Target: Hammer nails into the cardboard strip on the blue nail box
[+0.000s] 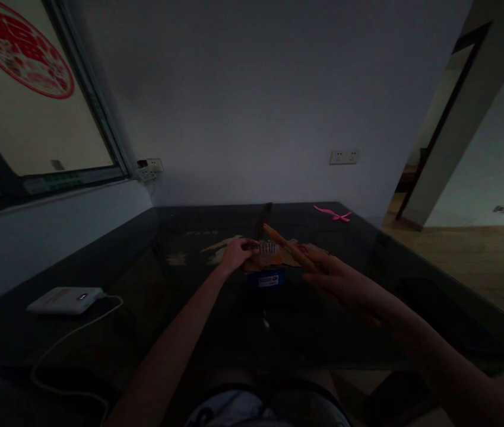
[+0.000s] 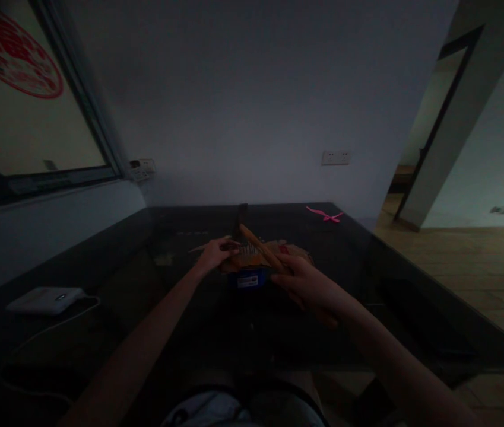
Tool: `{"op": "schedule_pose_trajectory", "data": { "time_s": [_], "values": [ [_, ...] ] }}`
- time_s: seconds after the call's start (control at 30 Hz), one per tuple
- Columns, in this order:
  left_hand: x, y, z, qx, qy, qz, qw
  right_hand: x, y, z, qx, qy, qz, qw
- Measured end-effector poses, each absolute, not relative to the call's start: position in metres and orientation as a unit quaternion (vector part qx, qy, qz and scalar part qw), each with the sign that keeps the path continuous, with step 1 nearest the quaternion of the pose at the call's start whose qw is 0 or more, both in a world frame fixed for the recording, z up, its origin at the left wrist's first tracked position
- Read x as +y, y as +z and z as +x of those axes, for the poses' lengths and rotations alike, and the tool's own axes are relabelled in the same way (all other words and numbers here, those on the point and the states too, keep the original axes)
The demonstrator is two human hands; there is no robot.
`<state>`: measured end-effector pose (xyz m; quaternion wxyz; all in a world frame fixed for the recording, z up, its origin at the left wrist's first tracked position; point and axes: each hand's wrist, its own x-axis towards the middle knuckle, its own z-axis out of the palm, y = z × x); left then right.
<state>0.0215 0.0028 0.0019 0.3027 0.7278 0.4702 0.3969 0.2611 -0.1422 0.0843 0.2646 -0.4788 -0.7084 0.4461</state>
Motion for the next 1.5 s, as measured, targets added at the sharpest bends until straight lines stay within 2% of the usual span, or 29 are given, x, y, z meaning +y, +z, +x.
{"op": "schedule_pose_trajectory", "data": {
  "time_s": [0.23, 0.47, 1.03, 1.5],
  "values": [
    [0.004, -0.008, 0.015, 0.464, 0.415, 0.748, 0.232, -0.141, 0.078, 0.261, -0.698, 0.464, -0.484, 0.254],
    [0.0, -0.002, 0.02, 0.5, 0.406, 0.726, 0.242, -0.141, 0.079, 0.257, -0.703, 0.453, -0.479, 0.265],
    [-0.002, 0.002, 0.022, 0.513, 0.37, 0.763, 0.136, -0.144, 0.073, 0.261, -0.689, 0.468, -0.475, 0.284],
    [-0.002, 0.0, 0.023, 0.524, 0.368, 0.755, 0.14, -0.143, 0.073, 0.256, -0.683, 0.485, -0.475, 0.269]
  ]
}}
